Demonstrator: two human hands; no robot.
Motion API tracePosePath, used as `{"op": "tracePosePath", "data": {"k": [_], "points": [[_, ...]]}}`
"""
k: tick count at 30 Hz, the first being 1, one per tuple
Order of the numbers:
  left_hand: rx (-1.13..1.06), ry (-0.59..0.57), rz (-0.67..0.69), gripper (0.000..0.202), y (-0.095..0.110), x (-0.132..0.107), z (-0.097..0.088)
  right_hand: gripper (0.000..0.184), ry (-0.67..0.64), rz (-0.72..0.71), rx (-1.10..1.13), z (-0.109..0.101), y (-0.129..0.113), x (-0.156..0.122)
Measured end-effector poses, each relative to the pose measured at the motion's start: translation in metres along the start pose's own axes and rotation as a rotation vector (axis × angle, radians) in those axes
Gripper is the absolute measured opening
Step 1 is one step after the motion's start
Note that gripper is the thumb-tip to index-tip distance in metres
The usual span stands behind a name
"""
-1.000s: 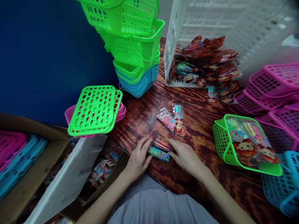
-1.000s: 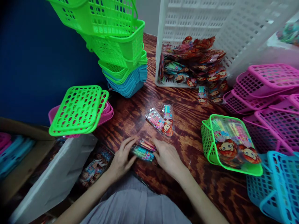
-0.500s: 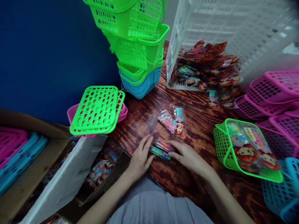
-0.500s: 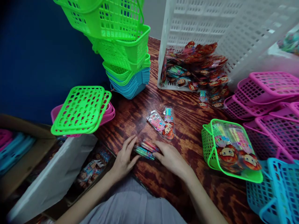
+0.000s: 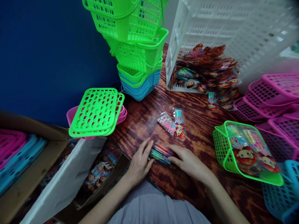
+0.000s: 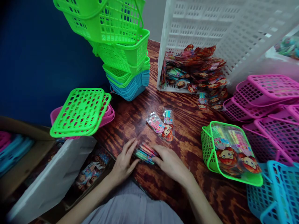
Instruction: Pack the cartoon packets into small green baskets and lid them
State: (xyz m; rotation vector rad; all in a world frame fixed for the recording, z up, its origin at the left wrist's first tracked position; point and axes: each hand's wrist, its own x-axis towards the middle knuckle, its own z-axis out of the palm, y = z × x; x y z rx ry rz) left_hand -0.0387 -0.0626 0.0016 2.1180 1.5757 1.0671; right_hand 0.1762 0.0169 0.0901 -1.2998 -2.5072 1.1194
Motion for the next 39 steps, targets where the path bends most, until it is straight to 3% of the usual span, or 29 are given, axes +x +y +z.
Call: {"op": "tracePosePath", "data": {"k": [9, 14, 17, 21, 23, 27, 29, 31, 35, 39], "points": [[0.068, -0.020, 0.014, 0.083, 0.004, 0.002, -0.004, 0.033, 0.000, -0.006, -0.033, 0.002, -0.003, -0.002], [0.223, -0.120, 0.081, 0.090, 0.013, 0.021, -0.017, 0.027, -0.010, 0.003, -0.069, 0.004, -0.010, -0.002], [0.314, -0.226, 0.188, 0.090, 0.015, 0.036, -0.022, 0.030, -0.011, 0.004, -0.082, 0.003, -0.013, -0.004], [0.344, -0.358, 0.280, 0.062, 0.013, 0.048, -0.020, 0.022, -0.095, -0.048, -0.011, -0.013, -0.007, 0.006], [0.360, -0.380, 0.268, 0.042, 0.013, 0.051, -0.018, 0.024, 0.004, -0.015, -0.018, -0.025, 0.000, 0.022], [0.373, -0.428, 0.216, 0.032, 0.014, 0.051, -0.014, 0.037, 0.452, 0.183, -0.347, -0.036, 0.009, 0.070], [0.370, -0.442, 0.184, 0.038, 0.014, 0.049, -0.013, 0.055, 0.478, 0.220, -0.475, -0.029, 0.010, 0.089], [0.363, -0.451, 0.161, 0.044, 0.013, 0.046, -0.013, 0.060, 0.467, 0.212, -0.514, -0.018, 0.010, 0.098], [0.325, -0.447, 0.117, 0.051, 0.013, 0.041, -0.013, 0.040, 0.503, 0.155, -0.389, -0.005, 0.013, 0.089], [0.288, -0.444, 0.102, 0.049, 0.014, 0.041, -0.014, 0.011, 0.490, 0.082, 0.024, -0.006, 0.022, 0.072]]}}
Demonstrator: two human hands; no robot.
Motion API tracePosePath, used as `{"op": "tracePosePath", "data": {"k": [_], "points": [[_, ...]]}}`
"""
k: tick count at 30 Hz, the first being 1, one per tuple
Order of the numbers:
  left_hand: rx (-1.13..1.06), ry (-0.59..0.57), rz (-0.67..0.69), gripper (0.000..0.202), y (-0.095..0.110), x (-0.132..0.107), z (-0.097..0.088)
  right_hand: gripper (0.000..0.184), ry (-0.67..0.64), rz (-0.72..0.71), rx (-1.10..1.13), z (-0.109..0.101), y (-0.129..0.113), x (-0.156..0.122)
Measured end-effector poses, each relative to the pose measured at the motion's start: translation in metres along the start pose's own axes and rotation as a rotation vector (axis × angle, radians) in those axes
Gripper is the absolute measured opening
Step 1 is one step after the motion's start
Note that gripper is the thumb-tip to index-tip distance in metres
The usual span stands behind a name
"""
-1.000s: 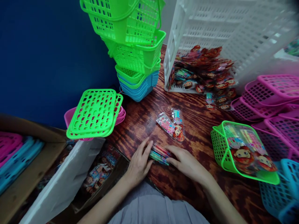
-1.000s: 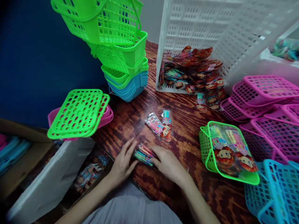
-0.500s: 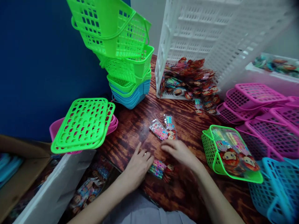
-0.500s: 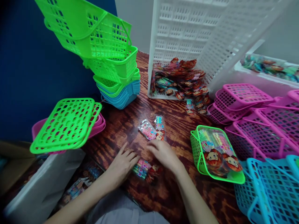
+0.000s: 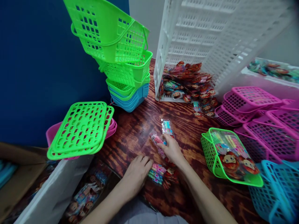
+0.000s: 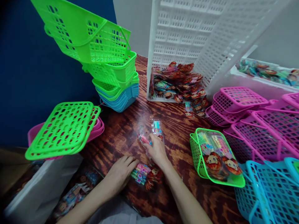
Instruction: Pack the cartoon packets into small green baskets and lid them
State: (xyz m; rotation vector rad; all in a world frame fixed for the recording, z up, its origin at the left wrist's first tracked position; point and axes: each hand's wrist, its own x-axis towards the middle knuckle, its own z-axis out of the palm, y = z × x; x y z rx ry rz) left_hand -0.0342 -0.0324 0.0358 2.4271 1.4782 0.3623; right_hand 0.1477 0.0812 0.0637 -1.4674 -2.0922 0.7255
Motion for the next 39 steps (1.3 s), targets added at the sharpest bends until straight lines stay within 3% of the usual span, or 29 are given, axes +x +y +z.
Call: {"op": "tracePosePath", "data": {"k": [4, 9, 12, 17, 19, 23, 25, 29, 32, 36, 39], "points": [[-0.021, 0.015, 0.009, 0.047, 0.000, -0.001, 0.000, 0.024, -0.079, 0.115, 0.534, -0.004, 0.013, -0.010], [0.015, 0.059, 0.019, 0.047, 0.000, -0.004, 0.002, 0.041, -0.152, 0.245, 0.764, -0.009, 0.025, -0.019], [0.056, 0.034, 0.038, 0.039, 0.000, -0.003, 0.001, 0.043, -0.142, 0.173, 0.545, -0.012, 0.024, -0.019], [0.083, 0.011, 0.041, 0.031, 0.002, 0.001, -0.003, 0.035, 0.139, 0.010, -0.200, -0.019, 0.016, -0.022], [0.100, 0.003, 0.048, 0.029, 0.003, 0.002, -0.004, 0.028, 0.202, 0.034, -0.206, -0.022, 0.015, -0.026], [0.143, -0.073, 0.078, 0.022, 0.005, 0.002, -0.006, 0.028, 0.169, 0.188, 0.252, -0.018, 0.020, -0.035], [0.160, -0.084, 0.099, 0.032, 0.007, 0.001, -0.007, 0.027, 0.145, 0.192, 0.326, -0.010, 0.022, -0.041], [0.215, -0.047, 0.156, 0.035, 0.009, -0.003, -0.008, 0.010, 0.176, 0.063, -0.144, 0.008, 0.017, -0.057], [0.238, -0.036, 0.167, 0.026, 0.011, -0.006, -0.006, 0.017, 0.125, 0.022, -0.439, 0.014, 0.001, -0.066], [0.194, 0.004, 0.164, 0.026, 0.011, -0.009, -0.002, 0.018, 0.083, -0.034, -0.628, 0.013, -0.015, -0.071], [0.155, -0.002, 0.146, 0.029, 0.011, -0.011, 0.001, 0.015, 0.058, -0.060, -0.645, 0.012, -0.013, -0.074]]}}
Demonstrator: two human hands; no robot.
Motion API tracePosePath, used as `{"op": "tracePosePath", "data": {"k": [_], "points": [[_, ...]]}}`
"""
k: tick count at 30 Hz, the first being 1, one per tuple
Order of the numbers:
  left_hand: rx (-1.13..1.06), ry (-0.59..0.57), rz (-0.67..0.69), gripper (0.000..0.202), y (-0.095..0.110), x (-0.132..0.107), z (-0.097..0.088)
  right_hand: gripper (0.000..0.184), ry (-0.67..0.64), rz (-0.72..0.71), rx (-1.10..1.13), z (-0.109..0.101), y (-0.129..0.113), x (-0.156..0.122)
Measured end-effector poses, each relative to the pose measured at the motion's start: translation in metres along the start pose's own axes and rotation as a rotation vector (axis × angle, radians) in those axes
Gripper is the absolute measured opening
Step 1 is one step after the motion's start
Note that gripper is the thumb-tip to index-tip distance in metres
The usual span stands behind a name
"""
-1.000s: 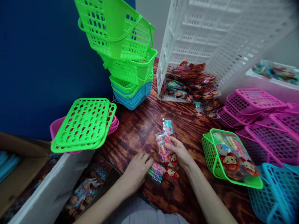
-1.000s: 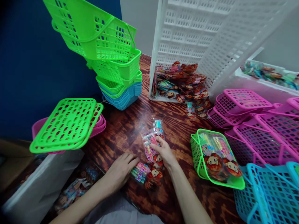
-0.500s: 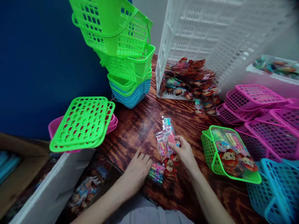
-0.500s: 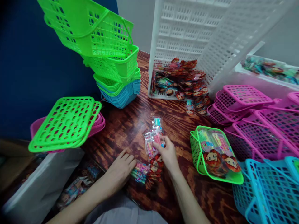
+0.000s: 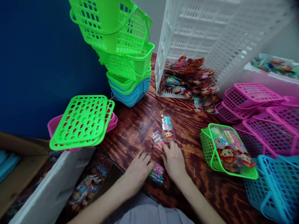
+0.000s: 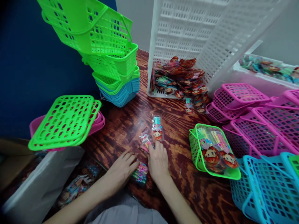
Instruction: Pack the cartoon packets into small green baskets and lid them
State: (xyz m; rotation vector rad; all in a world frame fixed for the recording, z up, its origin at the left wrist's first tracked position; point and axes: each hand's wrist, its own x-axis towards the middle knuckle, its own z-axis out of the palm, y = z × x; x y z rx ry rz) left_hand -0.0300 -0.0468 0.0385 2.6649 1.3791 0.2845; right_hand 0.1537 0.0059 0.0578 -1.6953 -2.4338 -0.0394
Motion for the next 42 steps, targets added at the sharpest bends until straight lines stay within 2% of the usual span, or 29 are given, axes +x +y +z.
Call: {"op": "tracePosePath", "data": {"k": [6, 9, 11, 12, 14, 16, 18, 20, 21, 23, 26, 28, 31, 34, 37, 42], "points": [[-0.034, 0.007, -0.019, 0.031, -0.001, -0.002, 0.006, 0.018, -0.013, -0.031, 0.205, 0.001, 0.004, -0.011], [-0.044, 0.027, -0.015, 0.031, -0.002, -0.003, 0.008, 0.042, -0.031, -0.033, 0.347, -0.003, -0.002, -0.016], [-0.065, 0.041, -0.013, 0.036, -0.001, -0.004, 0.007, 0.049, -0.066, -0.002, 0.447, -0.006, -0.004, -0.017], [-0.077, 0.045, -0.011, 0.037, -0.001, -0.004, 0.007, 0.045, -0.109, 0.010, 0.488, -0.006, -0.004, -0.016], [-0.095, 0.046, -0.012, 0.038, -0.001, -0.005, 0.005, 0.022, -0.200, 0.025, 0.554, -0.007, -0.002, -0.013], [-0.096, 0.039, -0.020, 0.034, -0.001, -0.005, 0.004, 0.008, -0.203, 0.042, 0.617, -0.004, 0.002, -0.006], [-0.084, 0.035, -0.031, 0.031, 0.000, -0.005, 0.004, 0.009, -0.077, 0.129, 0.633, 0.000, 0.004, 0.001], [-0.069, 0.036, -0.040, 0.030, 0.000, -0.004, 0.004, 0.013, 0.034, 0.211, 0.542, 0.006, 0.003, 0.007], [-0.063, 0.037, -0.042, 0.030, 0.000, -0.004, 0.004, 0.014, 0.048, 0.217, 0.471, 0.009, 0.002, 0.009], [-0.063, 0.040, -0.035, 0.029, 0.001, -0.004, 0.005, 0.014, 0.007, 0.156, 0.358, 0.012, -0.001, 0.011], [-0.075, 0.065, -0.022, 0.031, 0.000, -0.005, 0.007, 0.014, -0.082, 0.041, 0.378, 0.010, -0.007, 0.008], [-0.077, 0.101, -0.027, 0.037, 0.001, -0.006, 0.008, 0.022, -0.102, -0.005, 0.449, 0.004, -0.010, 0.003], [-0.068, 0.146, -0.026, 0.040, 0.002, -0.010, 0.008, 0.056, -0.114, -0.068, 0.531, -0.006, -0.015, -0.007], [-0.074, 0.151, -0.021, 0.039, 0.004, -0.014, 0.009, 0.083, -0.141, -0.034, 0.606, -0.010, -0.016, -0.017], [-0.104, 0.192, -0.020, 0.041, 0.005, -0.017, 0.012, 0.089, -0.176, 0.009, 0.666, -0.010, -0.013, -0.024], [-0.152, 0.283, -0.033, 0.035, 0.007, -0.020, 0.016, 0.082, -0.197, 0.002, 0.659, -0.007, -0.008, -0.029]]}}
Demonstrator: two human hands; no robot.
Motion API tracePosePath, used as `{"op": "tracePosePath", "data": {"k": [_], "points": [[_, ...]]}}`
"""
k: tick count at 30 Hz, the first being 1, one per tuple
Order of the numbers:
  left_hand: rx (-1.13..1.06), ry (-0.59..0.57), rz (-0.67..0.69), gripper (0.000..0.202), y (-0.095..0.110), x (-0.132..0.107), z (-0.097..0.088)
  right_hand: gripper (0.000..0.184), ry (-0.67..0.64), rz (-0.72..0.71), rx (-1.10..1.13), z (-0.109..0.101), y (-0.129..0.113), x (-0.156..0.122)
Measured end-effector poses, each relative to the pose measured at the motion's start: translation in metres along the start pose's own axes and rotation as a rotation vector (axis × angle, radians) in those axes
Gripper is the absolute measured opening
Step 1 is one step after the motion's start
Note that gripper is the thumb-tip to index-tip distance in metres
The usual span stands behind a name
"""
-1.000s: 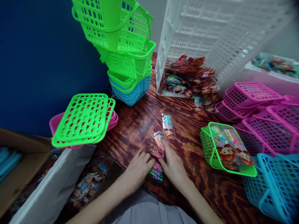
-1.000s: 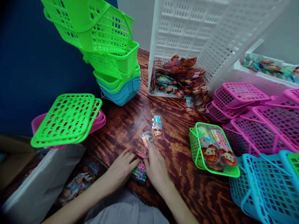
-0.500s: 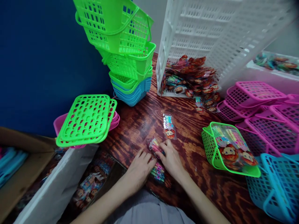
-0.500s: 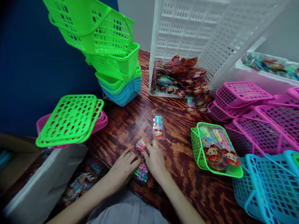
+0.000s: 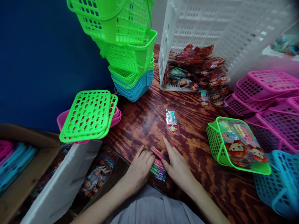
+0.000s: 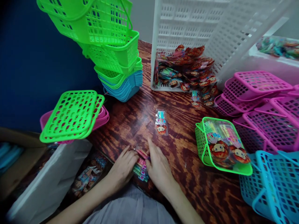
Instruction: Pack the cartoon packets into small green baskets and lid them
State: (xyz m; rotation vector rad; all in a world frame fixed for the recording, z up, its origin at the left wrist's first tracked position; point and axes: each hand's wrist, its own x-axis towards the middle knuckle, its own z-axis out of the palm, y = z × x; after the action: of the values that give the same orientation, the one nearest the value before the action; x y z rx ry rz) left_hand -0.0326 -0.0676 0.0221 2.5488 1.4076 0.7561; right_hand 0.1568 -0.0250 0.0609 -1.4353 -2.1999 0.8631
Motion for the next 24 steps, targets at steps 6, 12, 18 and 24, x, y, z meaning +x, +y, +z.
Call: {"op": "tracePosePath", "data": {"k": [6, 12, 18, 24], "points": [[0.001, 0.019, -0.043, 0.037, 0.002, -0.004, 0.001, 0.071, 0.008, 0.007, -0.025, 0.002, -0.001, -0.001], [0.080, 0.049, -0.089, 0.074, 0.004, -0.006, 0.001, 0.065, -0.070, 0.002, -0.066, -0.001, 0.003, 0.002], [0.271, -0.154, 0.035, 0.080, 0.004, 0.026, -0.014, 0.061, -0.176, 0.014, -0.076, -0.014, -0.003, 0.014], [0.274, -0.324, 0.122, 0.066, -0.003, 0.047, -0.008, 0.023, -0.206, 0.080, 0.410, -0.031, 0.016, 0.016]]}}
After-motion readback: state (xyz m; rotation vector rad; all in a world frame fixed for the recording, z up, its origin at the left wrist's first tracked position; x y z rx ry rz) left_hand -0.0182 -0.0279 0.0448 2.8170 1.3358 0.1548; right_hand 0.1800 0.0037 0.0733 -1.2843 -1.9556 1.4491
